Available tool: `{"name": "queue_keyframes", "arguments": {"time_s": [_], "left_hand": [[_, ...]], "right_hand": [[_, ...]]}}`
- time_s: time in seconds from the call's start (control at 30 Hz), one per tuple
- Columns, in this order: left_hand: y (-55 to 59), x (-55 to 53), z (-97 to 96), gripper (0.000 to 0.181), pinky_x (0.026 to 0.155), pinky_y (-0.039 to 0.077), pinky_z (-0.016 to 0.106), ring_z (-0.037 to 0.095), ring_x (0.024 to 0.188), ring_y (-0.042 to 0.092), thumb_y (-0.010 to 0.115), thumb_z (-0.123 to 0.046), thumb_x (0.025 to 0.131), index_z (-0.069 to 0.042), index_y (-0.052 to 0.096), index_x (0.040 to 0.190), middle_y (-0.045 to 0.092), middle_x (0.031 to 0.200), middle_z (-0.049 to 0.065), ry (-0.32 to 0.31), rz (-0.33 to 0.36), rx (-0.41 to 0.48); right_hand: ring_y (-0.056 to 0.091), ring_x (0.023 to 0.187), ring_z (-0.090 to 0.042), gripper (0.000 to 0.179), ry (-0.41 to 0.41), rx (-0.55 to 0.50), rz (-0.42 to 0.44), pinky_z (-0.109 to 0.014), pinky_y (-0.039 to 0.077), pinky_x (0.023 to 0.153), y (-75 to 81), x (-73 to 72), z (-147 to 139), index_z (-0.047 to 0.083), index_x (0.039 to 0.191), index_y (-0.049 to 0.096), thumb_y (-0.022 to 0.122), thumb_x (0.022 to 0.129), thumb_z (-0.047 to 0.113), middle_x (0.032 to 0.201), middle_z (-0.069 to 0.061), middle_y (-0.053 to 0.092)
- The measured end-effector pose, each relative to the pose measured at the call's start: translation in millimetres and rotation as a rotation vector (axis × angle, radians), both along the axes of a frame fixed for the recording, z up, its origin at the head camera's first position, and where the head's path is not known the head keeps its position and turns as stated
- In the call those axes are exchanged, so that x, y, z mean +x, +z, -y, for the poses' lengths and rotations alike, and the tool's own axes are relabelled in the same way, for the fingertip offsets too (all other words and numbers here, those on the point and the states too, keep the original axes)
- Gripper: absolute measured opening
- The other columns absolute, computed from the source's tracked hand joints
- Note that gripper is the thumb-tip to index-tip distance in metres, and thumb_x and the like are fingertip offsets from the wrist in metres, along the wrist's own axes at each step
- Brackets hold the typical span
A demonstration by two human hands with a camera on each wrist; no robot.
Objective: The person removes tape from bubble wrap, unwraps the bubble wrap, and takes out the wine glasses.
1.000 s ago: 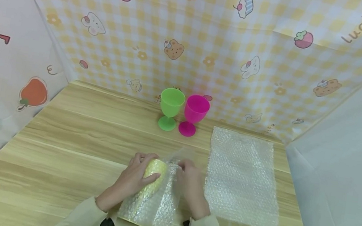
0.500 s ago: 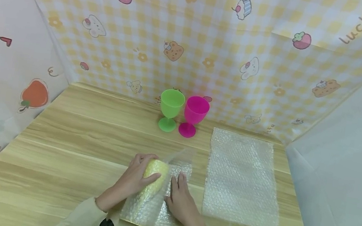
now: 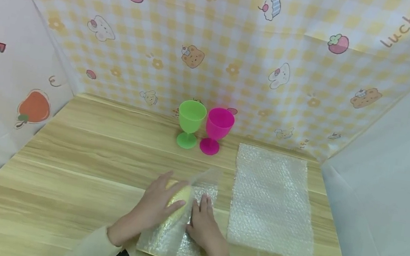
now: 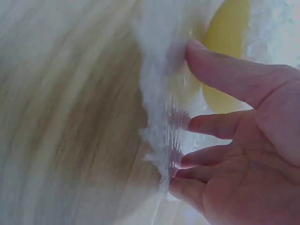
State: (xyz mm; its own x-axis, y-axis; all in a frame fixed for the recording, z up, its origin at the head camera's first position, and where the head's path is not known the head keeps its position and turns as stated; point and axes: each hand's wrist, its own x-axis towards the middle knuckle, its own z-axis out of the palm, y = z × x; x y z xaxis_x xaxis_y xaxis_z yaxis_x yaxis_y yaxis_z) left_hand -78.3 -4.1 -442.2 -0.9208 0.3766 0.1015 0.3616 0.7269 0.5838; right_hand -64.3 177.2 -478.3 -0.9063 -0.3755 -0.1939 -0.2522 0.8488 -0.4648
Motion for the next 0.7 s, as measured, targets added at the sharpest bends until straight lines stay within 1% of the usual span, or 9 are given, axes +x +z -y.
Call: {"name": "queue_keyframes", "arguments": {"time_s": [0.07,0.13,0.2,0.27,0.33,0.43,0.53,0.63,0.7], "left_hand": [[7.5,6.4,-8.2,0.037,0.108,0.029,0.057,0.036,0.132,0.037,0.054,-0.034,0.092,-0.02,0.056,0.126,0.039,0.144,0.015,-0.1,-0.108,-0.114],[13.1,11.7,-17.3,0.029,0.112,0.029,0.048,0.027,0.13,0.042,0.052,-0.031,0.093,-0.018,0.061,0.117,0.049,0.136,0.007,-0.224,-0.2,-0.214],[16.3,15.9,-26.1,0.027,0.111,0.032,0.041,0.02,0.124,0.049,0.049,-0.028,0.094,-0.015,0.063,0.114,0.057,0.128,0.003,-0.332,-0.265,-0.304],[16.1,18.5,-33.1,0.029,0.109,0.036,0.037,0.018,0.119,0.053,0.049,-0.028,0.095,-0.013,0.06,0.118,0.06,0.121,0.002,-0.388,-0.3,-0.392],[13.4,19.0,-37.2,0.032,0.107,0.038,0.034,0.017,0.117,0.054,0.053,-0.028,0.093,-0.013,0.056,0.122,0.061,0.12,0.002,-0.391,-0.308,-0.484],[9.0,17.0,-37.7,0.042,0.107,0.036,0.032,0.017,0.119,0.051,0.062,-0.029,0.087,-0.014,0.052,0.125,0.059,0.122,0.0,-0.349,-0.282,-0.601],[4.3,12.5,-33.1,0.049,0.108,0.032,0.034,0.017,0.124,0.046,0.068,-0.035,0.081,-0.018,0.054,0.125,0.056,0.127,-0.001,-0.3,-0.256,-0.67],[-0.7,6.6,-25.8,0.046,0.108,0.031,0.037,0.017,0.128,0.04,0.065,-0.042,0.081,-0.02,0.058,0.121,0.053,0.132,-0.001,-0.243,-0.253,-0.715],[-3.8,2.8,-19.3,0.045,0.107,0.031,0.039,0.017,0.129,0.038,0.064,-0.047,0.081,-0.021,0.061,0.118,0.051,0.133,0.0,-0.206,-0.258,-0.721]], "right_hand": [[0.01,0.137,-0.051,0.066,0.021,-0.006,-0.015,-0.058,0.018,0.111,1.4,-0.3,1,-0.008,0.139,0.032,0.062,0.085,0.015,0.147,-0.035,0.012],[0.011,0.135,-0.053,0.063,0.053,-0.006,-0.043,-0.059,0.017,0.111,2.7,0.1,2,-0.007,0.139,0.033,0.059,0.088,0.018,0.146,-0.036,0.016],[0.012,0.134,-0.056,0.06,0.059,-0.023,-0.057,-0.061,0.018,0.11,3.7,1.4,3,-0.006,0.139,0.034,0.055,0.091,0.021,0.145,-0.038,0.016],[0.012,0.133,-0.057,0.058,0.064,-0.039,-0.06,-0.062,0.018,0.109,3.9,2.3,3,-0.007,0.138,0.036,0.053,0.092,0.023,0.145,-0.039,0.015],[0.011,0.132,-0.058,0.056,0.04,-0.066,-0.045,-0.063,0.02,0.108,3.2,3.3,2,-0.01,0.136,0.037,0.054,0.092,0.02,0.142,-0.044,0.011],[0.011,0.133,-0.058,0.055,0.05,-0.066,-0.048,-0.063,0.02,0.108,0.9,2.7,2,-0.01,0.135,0.039,0.055,0.091,0.018,0.141,-0.045,0.013],[0.01,0.135,-0.055,0.061,0.027,-0.062,-0.021,-0.062,0.021,0.109,-1.0,1.8,1,-0.009,0.137,0.036,0.06,0.089,0.018,0.143,-0.042,0.012],[0.006,0.137,-0.052,0.07,-0.011,-0.058,0.022,-0.06,0.021,0.109,-0.9,1.1,0,-0.009,0.139,0.031,0.065,0.086,0.022,0.146,-0.04,0.006],[0.004,0.137,-0.051,0.074,-0.021,-0.056,0.04,-0.059,0.021,0.11,-0.5,0.4,0,-0.009,0.14,0.03,0.067,0.084,0.023,0.147,-0.038,0.005]]}}
